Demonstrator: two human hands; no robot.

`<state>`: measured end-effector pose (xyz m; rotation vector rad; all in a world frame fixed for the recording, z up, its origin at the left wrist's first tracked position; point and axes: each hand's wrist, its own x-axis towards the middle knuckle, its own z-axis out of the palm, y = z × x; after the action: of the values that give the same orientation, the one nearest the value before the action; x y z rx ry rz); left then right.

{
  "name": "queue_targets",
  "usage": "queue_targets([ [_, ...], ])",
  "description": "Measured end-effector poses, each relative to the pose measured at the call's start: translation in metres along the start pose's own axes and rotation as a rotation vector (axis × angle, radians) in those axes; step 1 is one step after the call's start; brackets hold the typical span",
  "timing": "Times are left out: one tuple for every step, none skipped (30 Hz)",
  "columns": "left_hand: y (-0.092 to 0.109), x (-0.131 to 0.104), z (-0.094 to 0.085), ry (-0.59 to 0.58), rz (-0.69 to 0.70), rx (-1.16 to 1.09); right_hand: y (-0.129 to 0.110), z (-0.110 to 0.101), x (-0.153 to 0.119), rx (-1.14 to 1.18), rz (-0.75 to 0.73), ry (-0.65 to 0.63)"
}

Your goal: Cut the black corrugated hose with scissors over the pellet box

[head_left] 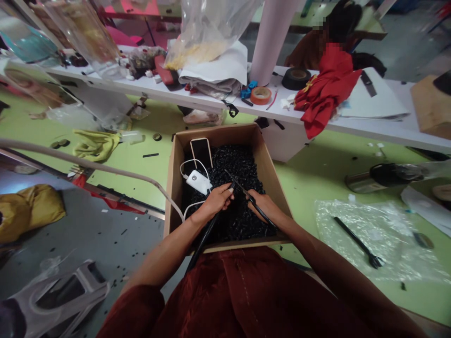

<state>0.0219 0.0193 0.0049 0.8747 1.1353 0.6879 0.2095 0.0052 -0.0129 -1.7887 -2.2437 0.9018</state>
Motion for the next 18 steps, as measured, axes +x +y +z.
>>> queue_targets([
  [0.000,0.000,-0.001,0.001,-0.002,0.009,0.001,0.000,0.000,-0.008,-0.002,0.001],
  [-0.001,0.001,-0.001,0.002,-0.004,0.019,0.001,0.001,0.001,-0.020,-0.003,0.000],
  [-0.001,0.001,-0.002,0.002,-0.008,0.028,0.002,0.002,0.001,-0.035,-0.002,-0.002],
  [-0.001,0.002,-0.003,0.003,-0.012,0.036,0.002,0.002,0.002,-0.053,-0.001,-0.005],
  [-0.002,0.002,-0.003,0.004,-0.016,0.043,0.003,0.003,0.002,-0.072,0.000,-0.006],
  [-0.002,0.003,-0.004,0.004,-0.017,0.048,0.004,0.004,0.002,-0.089,-0.002,-0.006],
  [-0.003,0.003,-0.004,0.006,-0.015,0.053,0.005,0.005,0.003,-0.102,-0.006,-0.004],
  [-0.003,0.003,-0.005,0.010,-0.011,0.058,0.006,0.007,0.003,-0.112,-0.008,0.001],
  [-0.004,0.004,-0.005,0.016,-0.005,0.066,0.008,0.008,0.003,-0.119,-0.009,0.006],
  [-0.004,0.005,-0.005,0.022,0.002,0.075,0.009,0.009,0.004,-0.121,-0.009,0.009],
  [-0.005,0.005,-0.005,0.028,0.005,0.083,0.010,0.011,0.004,-0.120,-0.006,0.011],
  [-0.005,0.006,-0.005,0.035,0.007,0.089,0.011,0.012,0.005,-0.118,-0.004,0.009],
  [-0.006,0.006,-0.005,0.040,0.006,0.090,0.012,0.013,0.006,-0.116,0.001,0.008],
  [-0.005,0.006,-0.005,0.044,0.005,0.085,0.012,0.013,0.006,-0.112,0.006,0.010],
  [-0.005,0.006,-0.004,0.045,0.002,0.074,0.012,0.013,0.007,-0.105,0.014,0.015],
  [-0.004,0.006,-0.004,0.040,-0.002,0.059,0.012,0.013,0.007,-0.094,0.023,0.025],
  [-0.003,0.005,-0.004,0.029,-0.007,0.041,0.011,0.012,0.008,-0.072,0.029,0.041],
  [-0.001,0.004,-0.003,0.012,-0.013,0.021,0.010,0.011,0.008,-0.035,0.030,0.062],
])
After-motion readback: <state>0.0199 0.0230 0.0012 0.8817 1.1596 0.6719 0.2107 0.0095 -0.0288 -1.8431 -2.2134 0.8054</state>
